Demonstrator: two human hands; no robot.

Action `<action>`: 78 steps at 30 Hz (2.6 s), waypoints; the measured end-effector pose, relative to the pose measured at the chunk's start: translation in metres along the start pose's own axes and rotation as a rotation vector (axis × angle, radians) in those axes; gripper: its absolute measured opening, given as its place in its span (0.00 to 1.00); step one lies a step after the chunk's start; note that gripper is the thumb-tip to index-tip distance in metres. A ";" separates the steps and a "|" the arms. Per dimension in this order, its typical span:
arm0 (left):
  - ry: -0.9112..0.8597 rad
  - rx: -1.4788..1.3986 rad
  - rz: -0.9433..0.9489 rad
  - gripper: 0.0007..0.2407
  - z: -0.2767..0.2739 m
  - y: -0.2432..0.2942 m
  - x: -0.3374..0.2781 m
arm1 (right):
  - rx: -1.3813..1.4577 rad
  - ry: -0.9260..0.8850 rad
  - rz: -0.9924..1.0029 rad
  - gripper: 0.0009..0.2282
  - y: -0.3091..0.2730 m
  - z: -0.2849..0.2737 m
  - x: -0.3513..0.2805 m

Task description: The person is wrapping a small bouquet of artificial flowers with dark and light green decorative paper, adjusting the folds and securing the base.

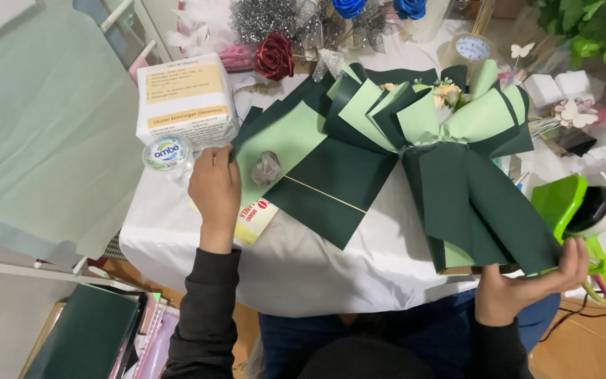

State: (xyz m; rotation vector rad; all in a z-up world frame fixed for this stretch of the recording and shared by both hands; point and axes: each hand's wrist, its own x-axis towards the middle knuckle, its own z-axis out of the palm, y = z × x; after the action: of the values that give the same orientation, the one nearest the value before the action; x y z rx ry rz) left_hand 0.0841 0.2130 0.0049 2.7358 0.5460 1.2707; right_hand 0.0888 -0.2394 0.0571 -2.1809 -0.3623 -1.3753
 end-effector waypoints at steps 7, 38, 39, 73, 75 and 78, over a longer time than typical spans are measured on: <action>0.385 -0.210 0.042 0.23 -0.059 0.013 0.034 | 0.306 0.034 0.223 0.34 0.002 0.025 -0.040; 0.370 -0.890 -1.230 0.10 -0.128 0.012 -0.104 | -0.005 -0.857 -0.109 0.20 -0.099 0.249 -0.044; 0.366 -0.892 -1.231 0.10 -0.128 0.016 -0.102 | -0.008 -0.857 -0.108 0.20 -0.097 0.253 -0.042; 0.328 -1.222 -1.338 0.20 -0.091 0.063 -0.111 | -0.077 -0.823 -0.087 0.20 -0.110 0.315 -0.043; 0.363 -1.236 -1.308 0.21 -0.081 0.058 -0.127 | -0.026 -0.815 -0.102 0.19 -0.107 0.302 -0.032; 0.381 -1.104 -1.334 0.19 -0.071 0.052 -0.137 | 0.136 -1.051 0.027 0.25 -0.104 0.286 -0.017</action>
State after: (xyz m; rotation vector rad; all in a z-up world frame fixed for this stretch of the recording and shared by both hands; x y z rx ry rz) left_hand -0.0355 0.1107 -0.0370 0.8412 0.9906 1.0701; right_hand 0.2449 0.0090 -0.0248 -2.5883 -0.7512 -0.0619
